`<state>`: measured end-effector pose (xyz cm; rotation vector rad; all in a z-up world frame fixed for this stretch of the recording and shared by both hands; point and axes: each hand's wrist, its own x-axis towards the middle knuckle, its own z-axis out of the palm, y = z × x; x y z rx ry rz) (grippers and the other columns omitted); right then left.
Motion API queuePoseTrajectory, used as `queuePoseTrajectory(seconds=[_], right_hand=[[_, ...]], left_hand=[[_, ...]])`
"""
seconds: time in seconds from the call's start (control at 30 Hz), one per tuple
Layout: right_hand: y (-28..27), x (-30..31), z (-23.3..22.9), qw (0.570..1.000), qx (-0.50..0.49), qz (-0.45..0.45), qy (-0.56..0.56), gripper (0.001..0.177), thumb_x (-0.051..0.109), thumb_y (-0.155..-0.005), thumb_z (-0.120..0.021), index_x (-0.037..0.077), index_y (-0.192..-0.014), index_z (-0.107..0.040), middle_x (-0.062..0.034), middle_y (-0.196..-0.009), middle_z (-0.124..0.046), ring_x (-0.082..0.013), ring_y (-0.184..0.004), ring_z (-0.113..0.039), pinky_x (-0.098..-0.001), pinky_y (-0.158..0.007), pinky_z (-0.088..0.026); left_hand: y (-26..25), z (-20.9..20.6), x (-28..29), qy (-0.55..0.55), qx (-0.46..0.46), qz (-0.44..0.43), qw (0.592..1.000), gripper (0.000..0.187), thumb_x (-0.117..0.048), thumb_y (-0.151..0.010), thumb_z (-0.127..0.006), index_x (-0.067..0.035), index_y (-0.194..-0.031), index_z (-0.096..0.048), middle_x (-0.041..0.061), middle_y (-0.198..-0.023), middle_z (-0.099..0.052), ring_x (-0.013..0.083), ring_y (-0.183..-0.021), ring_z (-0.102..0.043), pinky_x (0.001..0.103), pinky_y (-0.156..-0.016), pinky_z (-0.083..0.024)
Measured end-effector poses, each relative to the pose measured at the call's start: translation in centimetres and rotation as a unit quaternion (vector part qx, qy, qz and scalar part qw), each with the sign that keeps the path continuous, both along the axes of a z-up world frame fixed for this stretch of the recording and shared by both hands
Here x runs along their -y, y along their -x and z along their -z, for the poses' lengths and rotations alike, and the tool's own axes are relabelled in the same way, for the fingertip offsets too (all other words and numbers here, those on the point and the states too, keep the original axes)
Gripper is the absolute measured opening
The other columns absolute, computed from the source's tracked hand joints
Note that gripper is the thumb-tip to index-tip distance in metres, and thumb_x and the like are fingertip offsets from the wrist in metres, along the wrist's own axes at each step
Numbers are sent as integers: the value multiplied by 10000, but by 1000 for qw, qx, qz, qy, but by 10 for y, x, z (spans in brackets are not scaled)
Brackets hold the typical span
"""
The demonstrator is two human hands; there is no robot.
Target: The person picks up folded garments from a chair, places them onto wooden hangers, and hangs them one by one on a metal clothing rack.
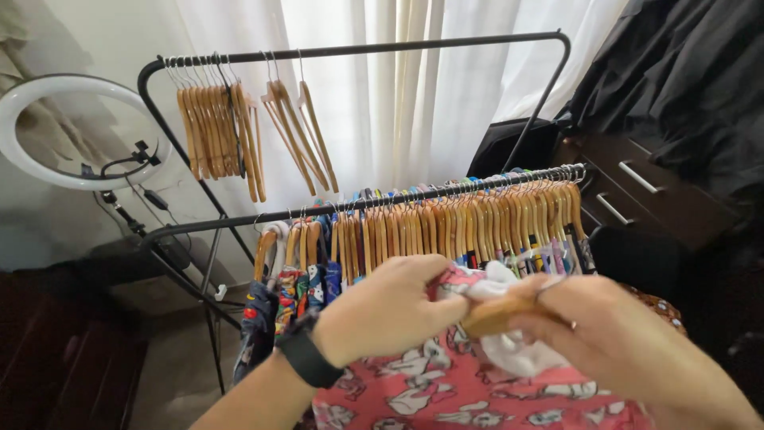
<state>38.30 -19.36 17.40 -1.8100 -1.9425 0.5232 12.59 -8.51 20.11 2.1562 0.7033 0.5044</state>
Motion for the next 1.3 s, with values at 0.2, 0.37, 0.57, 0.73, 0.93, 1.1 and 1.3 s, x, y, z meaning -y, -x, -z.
queuePoseTrajectory(seconds=[0.2,0.37,0.57,0.73,0.93,1.1,1.3], right_hand=[[12,-33,-21,985,-153,2,-80,190,98,-915,-636,-4,-1054,-717,-54,-805,-758,-126,-675,-702,-284,-632,-563],[23,-44,-29,988,-139,-17,-68,191,122,-943,-643,5,-1065,-729,-59,-775,-727,-131,-689,-677,-286,-646,-541],[-19,-33,-10,961,-168,-36,-217,414,168,-884,-737,-3,-1242,-619,-59,-1152,-689,-161,-1085,-626,-318,-944,-497],[-86,-21,77,959,-259,109,-43,859,108,-692,-853,136,-1459,-468,-8,-1375,-649,-152,-1314,-577,-363,-1108,-430],[-112,-10,126,959,-266,89,26,205,160,-981,-661,12,-1102,-733,-58,-936,-741,-149,-873,-631,-327,-795,-540],[-110,8,78,930,-319,116,-142,287,174,-1074,-527,-39,-1058,-717,-5,-850,-625,-77,-796,-557,-245,-721,-471],[-96,-2,5,866,-410,144,-247,280,206,-1152,-532,-26,-1095,-678,-48,-906,-701,-80,-752,-624,-237,-643,-510]], left_hand=[[43,53,-37,-26,34,30,999,446,-473,-864,-711,-34,-944,-704,119,-741,-690,254,-673,-690,391,-628,-545],[41,65,-21,-170,-5,-36,985,479,-457,-853,-752,-13,-782,-588,169,-686,-614,364,-667,-639,465,-591,-491],[60,62,-17,-248,-33,-148,957,484,-466,-835,-759,-36,-729,-566,172,-642,-605,393,-641,-635,480,-567,-482],[97,63,-22,-245,-16,-254,936,434,-439,-799,-774,-33,-775,-622,184,-684,-648,406,-658,-648,474,-558,-489],[127,66,-32,-195,17,-287,938,313,-358,-827,-739,-54,-883,-693,166,-707,-664,387,-641,-654,438,-552,-512],[160,104,-51,-328,-75,-321,885,424,-405,-827,-778,-38,-780,-569,153,-718,-615,396,-692,-638,467,-587,-501],[191,111,-52,-390,-55,-349,850,388,-389,-824,-776,-55,-816,-578,137,-709,-596,381,-688,-634,472,-602,-501]])
